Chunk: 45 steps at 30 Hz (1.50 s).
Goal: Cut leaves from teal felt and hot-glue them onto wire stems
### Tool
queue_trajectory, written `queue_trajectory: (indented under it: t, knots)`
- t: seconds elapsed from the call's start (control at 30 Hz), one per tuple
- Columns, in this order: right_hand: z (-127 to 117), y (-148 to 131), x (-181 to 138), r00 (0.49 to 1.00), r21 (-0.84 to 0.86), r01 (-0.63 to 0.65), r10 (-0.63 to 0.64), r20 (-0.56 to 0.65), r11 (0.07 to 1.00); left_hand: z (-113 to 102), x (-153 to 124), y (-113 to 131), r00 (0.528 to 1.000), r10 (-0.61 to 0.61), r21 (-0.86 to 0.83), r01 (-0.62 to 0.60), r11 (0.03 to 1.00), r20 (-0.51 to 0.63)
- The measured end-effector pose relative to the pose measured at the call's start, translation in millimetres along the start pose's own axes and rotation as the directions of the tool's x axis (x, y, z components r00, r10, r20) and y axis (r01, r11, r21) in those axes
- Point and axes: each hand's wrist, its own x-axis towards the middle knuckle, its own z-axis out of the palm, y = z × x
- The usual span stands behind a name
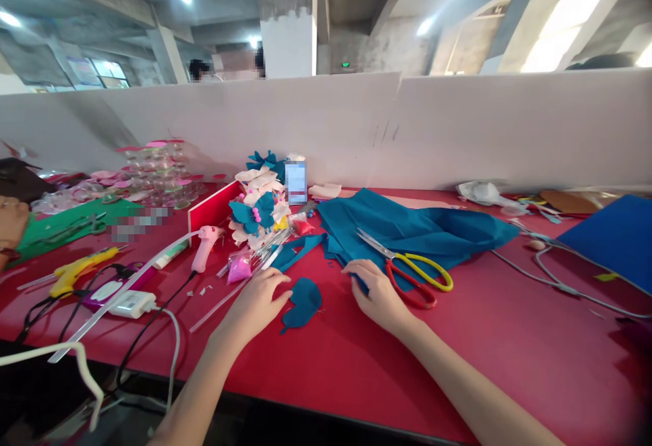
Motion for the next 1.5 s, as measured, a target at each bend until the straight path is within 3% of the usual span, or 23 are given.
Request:
queue_trajectory:
  t: [0.07, 0.2, 0.3, 0.43, 0.7, 1.0, 1.2, 1.3, 1.4, 1.5]
  knots:
    - [6, -7, 2, 0.995, 0.052, 0.014, -0.019, 0.101, 0.999, 2, 5, -4, 1.0, 0.023, -0.01, -0.023, 1.0, -0.016]
    - [13, -20, 7, 0.964, 0.126, 0.097, -0.125, 0.234, 0.987, 7, 20, -16, 0.966, 0.083, 0.071, -0.067, 0.995, -0.243]
    - [12, -26, 5, 0.942, 0.087, 0.137, -0.157, 0.298, 0.987, 11, 30, -25, 0.934, 0.085, 0.095, -0.055, 0.994, -0.346]
    - [12, -26, -1, 0.946, 0.011, 0.062, -0.062, 0.317, 0.998, 15, 32, -33, 0.908, 0.062, 0.078, -0.033, 0.996, -0.413]
    - [18, -19, 4, 0.93, 0.099, 0.0, -0.036, 0.365, 0.995, 18, 26, -39, 0.894, 0.01, 0.028, 0.003, 1.0, -0.447]
    - [3, -26, 7, 0.969, 0.314, -0.185, 0.12, 0.214, 0.931, 14, 25, -37, 0.885, -0.01, 0.015, 0.02, 1.0, -0.466]
    - [-18, -21, 31, 0.973, 0.383, -0.229, 0.224, 0.059, 0.895, 15, 24, -35, 0.89, 0.006, 0.003, -0.006, 1.0, -0.455]
    - [-25, -7, 46, 0.927, 0.45, -0.349, 0.374, 0.037, 0.822, 15, 24, -34, 0.891, 0.005, -0.007, -0.009, 1.0, -0.454]
    - [-30, 7, 58, 0.819, 0.561, -0.502, 0.571, 0.062, 0.658, 14, 24, -33, 0.889, 0.003, -0.012, -0.009, 1.0, -0.458]
    - [-34, 20, 66, 0.726, 0.617, -0.579, 0.682, 0.092, 0.533, 14, 24, -32, 0.888, 0.001, -0.012, -0.008, 1.0, -0.46]
